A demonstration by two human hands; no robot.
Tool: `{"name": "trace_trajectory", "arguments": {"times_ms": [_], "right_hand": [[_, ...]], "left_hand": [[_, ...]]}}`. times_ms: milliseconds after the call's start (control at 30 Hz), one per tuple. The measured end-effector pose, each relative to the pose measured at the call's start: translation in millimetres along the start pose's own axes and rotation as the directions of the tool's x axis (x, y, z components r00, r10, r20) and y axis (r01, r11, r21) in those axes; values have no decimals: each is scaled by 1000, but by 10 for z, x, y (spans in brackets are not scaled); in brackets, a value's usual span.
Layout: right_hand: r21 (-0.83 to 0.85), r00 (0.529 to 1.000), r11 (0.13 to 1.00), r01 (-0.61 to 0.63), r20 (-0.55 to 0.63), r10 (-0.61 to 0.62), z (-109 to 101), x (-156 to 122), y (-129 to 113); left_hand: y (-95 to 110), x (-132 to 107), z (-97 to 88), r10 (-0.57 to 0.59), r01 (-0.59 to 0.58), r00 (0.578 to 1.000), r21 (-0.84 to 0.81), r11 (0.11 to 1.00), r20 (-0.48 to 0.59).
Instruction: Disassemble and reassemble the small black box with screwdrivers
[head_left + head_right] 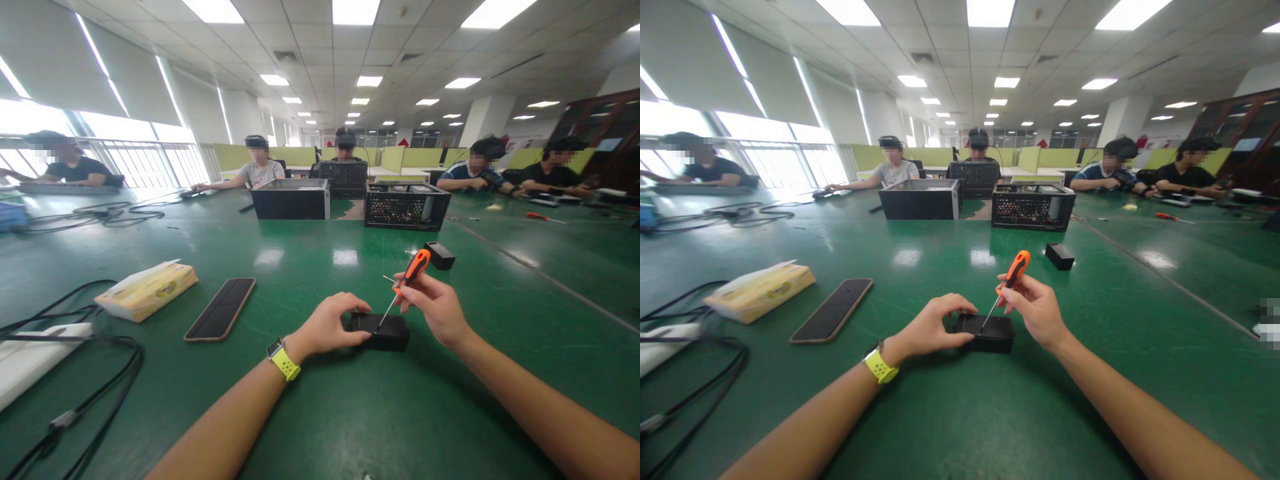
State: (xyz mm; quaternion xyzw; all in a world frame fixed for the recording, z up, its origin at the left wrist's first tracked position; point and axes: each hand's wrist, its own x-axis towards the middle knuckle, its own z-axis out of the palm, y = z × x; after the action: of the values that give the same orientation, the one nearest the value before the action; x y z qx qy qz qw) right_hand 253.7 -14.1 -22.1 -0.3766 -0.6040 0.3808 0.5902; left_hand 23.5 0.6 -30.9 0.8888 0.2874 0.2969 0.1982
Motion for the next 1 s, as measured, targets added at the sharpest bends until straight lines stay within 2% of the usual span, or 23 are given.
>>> {"name": "trace_trajectory", "arguments": {"times_ms": [433, 767, 1000], "right_hand": [[27, 997, 999, 21, 80, -23, -16, -26, -25], [9, 996, 1000, 28, 83, -28, -19, -26, -20], [30, 995, 998, 46, 87, -48, -22, -36, 2]], "left_hand": [[-5, -3, 5, -19, 19, 1000, 12, 1000, -3], [-17, -4, 14, 25, -25, 1000, 0, 1000, -18], [-4, -9, 17, -14, 14, 1000, 3, 1000, -27]]}}
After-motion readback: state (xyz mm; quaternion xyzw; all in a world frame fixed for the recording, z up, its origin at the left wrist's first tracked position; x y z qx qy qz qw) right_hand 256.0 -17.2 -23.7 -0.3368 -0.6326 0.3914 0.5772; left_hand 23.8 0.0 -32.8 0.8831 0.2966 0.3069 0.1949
